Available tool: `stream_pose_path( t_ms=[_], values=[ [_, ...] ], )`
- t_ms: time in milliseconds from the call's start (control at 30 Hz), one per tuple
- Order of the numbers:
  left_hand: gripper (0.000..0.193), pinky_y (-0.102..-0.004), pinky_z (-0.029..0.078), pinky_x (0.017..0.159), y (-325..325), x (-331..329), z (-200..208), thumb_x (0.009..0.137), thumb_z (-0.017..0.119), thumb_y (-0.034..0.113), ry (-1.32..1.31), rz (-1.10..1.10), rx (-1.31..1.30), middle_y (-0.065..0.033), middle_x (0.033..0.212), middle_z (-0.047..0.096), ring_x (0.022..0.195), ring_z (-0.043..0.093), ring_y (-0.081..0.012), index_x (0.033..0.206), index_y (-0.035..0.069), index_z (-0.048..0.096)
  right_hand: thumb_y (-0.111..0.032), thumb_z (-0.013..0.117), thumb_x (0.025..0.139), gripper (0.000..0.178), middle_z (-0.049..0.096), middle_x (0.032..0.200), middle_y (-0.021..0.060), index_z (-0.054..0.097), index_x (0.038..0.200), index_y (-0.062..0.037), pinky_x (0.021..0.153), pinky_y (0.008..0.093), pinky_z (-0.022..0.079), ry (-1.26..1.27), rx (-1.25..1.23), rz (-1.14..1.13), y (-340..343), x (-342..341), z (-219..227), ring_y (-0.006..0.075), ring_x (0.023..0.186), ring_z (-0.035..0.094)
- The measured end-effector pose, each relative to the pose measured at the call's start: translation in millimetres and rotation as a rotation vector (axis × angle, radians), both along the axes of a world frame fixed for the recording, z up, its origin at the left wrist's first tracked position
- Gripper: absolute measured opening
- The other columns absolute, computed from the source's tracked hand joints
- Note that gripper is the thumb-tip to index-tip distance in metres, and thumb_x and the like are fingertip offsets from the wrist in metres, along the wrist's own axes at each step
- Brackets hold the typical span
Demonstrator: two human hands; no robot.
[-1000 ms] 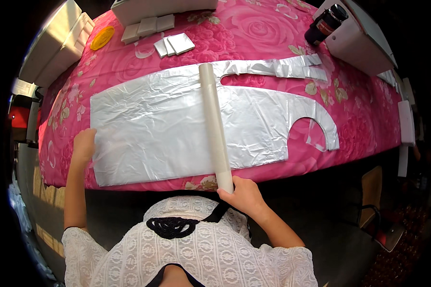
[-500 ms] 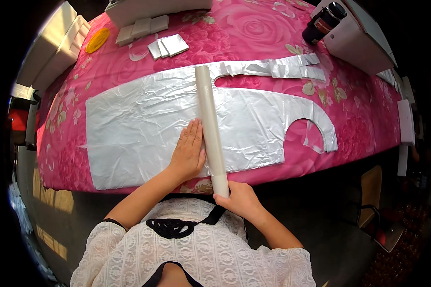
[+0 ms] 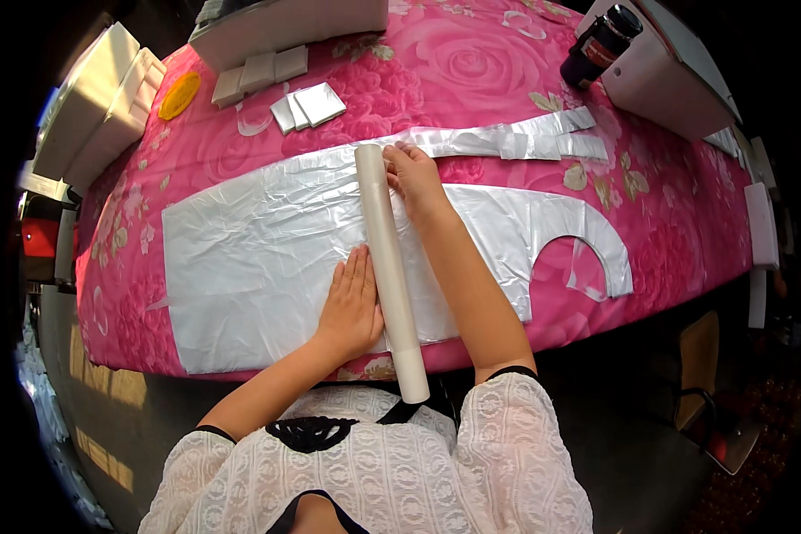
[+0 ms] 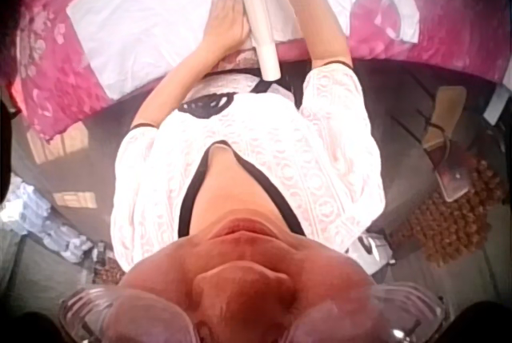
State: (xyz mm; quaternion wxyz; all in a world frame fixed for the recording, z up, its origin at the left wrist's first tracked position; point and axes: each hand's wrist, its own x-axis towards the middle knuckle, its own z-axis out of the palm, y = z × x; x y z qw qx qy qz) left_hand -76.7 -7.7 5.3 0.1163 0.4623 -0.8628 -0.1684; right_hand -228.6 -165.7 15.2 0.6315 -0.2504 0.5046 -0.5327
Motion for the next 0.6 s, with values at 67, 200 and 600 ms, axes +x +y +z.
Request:
stream_pose_path(
  t_ms=[67,200,600],
  values=[
    [0.069,-0.0469,0.009,0.109,1,1,0,0.078,0.042,0.018,0.005,0.008,0.001,-0.0285,0.142,0.014,0.134,0.012,-0.0390,0.134,-0.013,0.016,-0.021,0.051,0.088,0.023,0.057,0.103,0.0102,0.050,0.103,-0.0040,0.085,0.0339,0.043,-0.398,0.036,-0.192,-10,-5,6,0.0219,0.104,0.051],
    [0.065,-0.0467,0.009,0.109,1,3,1,0.082,0.039,0.022,0.002,0.013,-0.017,-0.0298,0.140,0.018,0.133,0.014,-0.0395,0.132,-0.015,0.021,-0.021,0.045,0.088,0.023,0.059,0.104,0.0138,0.051,0.101,-0.0031,0.085,0.0407,0.045,-0.716,-0.287,-0.360,-35,-91,14,0.0276,0.094,0.057],
    [0.068,-0.0457,0.007,0.109,1,-1,0,0.080,0.042,0.019,0.072,0.014,0.026,-0.0281,0.142,0.015,0.134,0.011,-0.0376,0.134,-0.012,0.016,-0.021,0.042,0.091,0.033,0.056,0.116,0.0143,0.045,0.120,-0.0058,0.095,0.0354,0.038,-0.233,-0.660,-0.259,-7,-102,124,0.0236,0.110,0.051]
  ],
)
